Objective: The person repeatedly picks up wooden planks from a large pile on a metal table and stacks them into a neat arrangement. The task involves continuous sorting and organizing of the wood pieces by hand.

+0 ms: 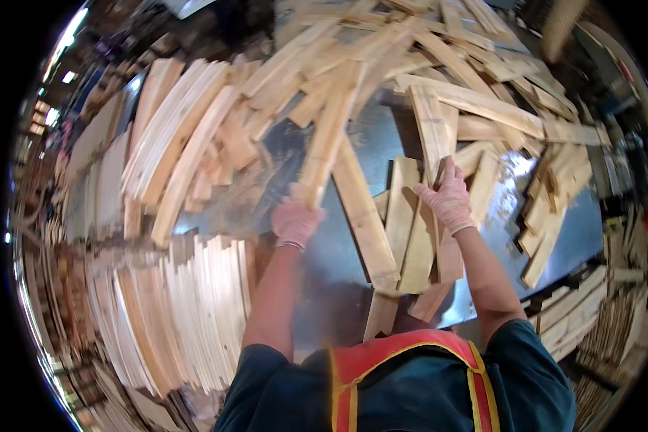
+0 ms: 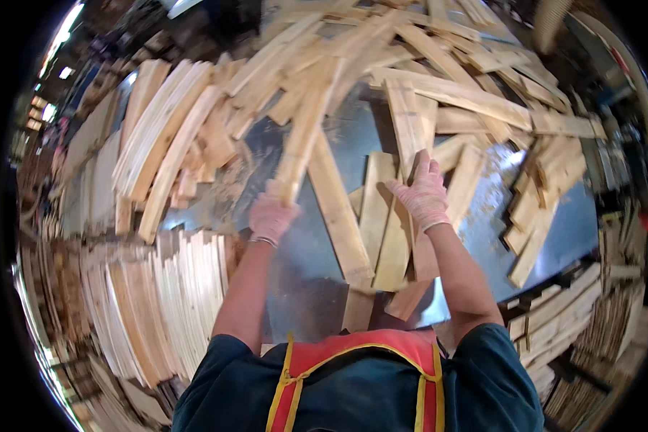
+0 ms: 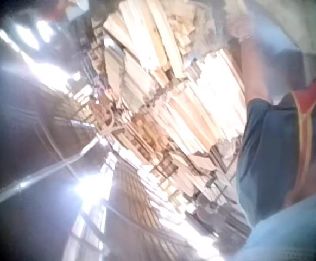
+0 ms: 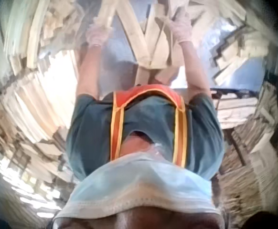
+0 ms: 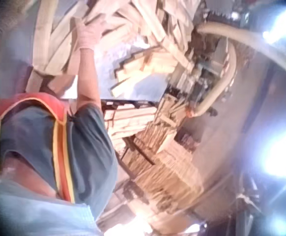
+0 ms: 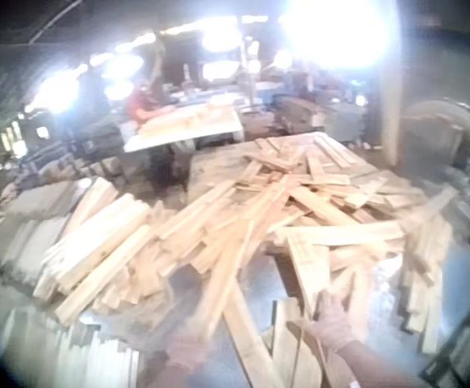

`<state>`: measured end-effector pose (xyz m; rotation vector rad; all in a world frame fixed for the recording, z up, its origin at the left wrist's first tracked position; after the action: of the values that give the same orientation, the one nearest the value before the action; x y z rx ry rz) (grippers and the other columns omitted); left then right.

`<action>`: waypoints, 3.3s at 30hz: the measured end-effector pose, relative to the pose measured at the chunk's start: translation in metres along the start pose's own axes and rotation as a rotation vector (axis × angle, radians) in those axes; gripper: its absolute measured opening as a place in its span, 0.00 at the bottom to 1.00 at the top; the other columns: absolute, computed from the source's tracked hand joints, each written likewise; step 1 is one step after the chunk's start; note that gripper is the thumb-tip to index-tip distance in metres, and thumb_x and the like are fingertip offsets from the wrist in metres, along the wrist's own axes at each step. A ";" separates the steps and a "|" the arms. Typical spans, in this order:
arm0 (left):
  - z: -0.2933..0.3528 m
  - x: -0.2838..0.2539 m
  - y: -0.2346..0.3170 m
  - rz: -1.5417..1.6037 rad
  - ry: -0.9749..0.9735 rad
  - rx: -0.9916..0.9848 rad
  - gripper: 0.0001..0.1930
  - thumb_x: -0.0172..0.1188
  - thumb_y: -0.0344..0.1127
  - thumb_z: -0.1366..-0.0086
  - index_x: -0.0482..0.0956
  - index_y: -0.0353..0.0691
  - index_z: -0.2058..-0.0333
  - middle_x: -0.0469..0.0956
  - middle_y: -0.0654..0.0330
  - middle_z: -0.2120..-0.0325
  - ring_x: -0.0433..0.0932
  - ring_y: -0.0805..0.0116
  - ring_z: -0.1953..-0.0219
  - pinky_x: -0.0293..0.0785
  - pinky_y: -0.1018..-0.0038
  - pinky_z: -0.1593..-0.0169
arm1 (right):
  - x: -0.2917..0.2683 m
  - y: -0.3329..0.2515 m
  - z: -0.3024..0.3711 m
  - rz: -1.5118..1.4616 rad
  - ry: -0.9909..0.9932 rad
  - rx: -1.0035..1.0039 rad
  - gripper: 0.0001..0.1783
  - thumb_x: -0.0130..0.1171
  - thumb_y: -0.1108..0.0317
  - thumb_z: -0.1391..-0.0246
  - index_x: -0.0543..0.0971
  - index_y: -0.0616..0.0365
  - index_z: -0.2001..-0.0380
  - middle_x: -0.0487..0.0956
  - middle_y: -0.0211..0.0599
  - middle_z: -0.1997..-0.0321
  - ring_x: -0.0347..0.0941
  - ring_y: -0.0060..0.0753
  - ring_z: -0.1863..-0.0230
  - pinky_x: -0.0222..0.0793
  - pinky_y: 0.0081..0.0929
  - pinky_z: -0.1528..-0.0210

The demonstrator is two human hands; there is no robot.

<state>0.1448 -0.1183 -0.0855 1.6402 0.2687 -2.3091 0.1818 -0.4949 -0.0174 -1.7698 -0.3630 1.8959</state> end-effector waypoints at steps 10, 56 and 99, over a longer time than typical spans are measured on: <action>0.228 0.030 -0.058 1.462 -0.473 0.093 0.44 0.68 0.45 0.36 0.61 0.34 0.26 0.78 0.56 0.53 0.76 0.68 0.54 0.74 0.71 0.52 | 0.028 -0.025 0.062 -0.877 -0.179 -0.087 0.50 0.67 0.69 0.51 0.60 0.59 0.24 0.77 0.43 0.38 0.77 0.44 0.43 0.76 0.36 0.39; 0.217 0.088 -0.087 0.620 -0.168 -0.117 0.41 0.69 0.56 0.40 0.69 0.46 0.33 0.75 0.48 0.43 0.74 0.46 0.38 0.76 0.54 0.42 | 0.163 -0.019 0.137 -0.941 -0.589 0.221 0.32 0.68 0.65 0.45 0.76 0.60 0.37 0.85 0.38 0.50 0.80 0.32 0.53 0.76 0.31 0.49; 0.156 0.070 0.028 0.004 -0.110 -0.077 0.59 0.70 0.64 0.43 0.49 0.48 0.21 0.65 0.49 0.29 0.67 0.46 0.29 0.69 0.57 0.32 | -0.017 0.115 0.083 -0.148 0.246 -0.218 0.43 0.71 0.58 0.50 0.71 0.65 0.32 0.77 0.62 0.38 0.74 0.63 0.37 0.69 0.46 0.33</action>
<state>-0.0052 -0.2037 -0.0993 1.4710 0.3258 -2.3458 0.0795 -0.5872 -0.0539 -2.0301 -0.6092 1.5635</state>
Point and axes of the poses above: each hand's wrist, its own z-axis away from the middle knuckle, its own x-axis out of the palm, y = z × x, the point moved 6 cm from there along -z, towards the middle knuckle
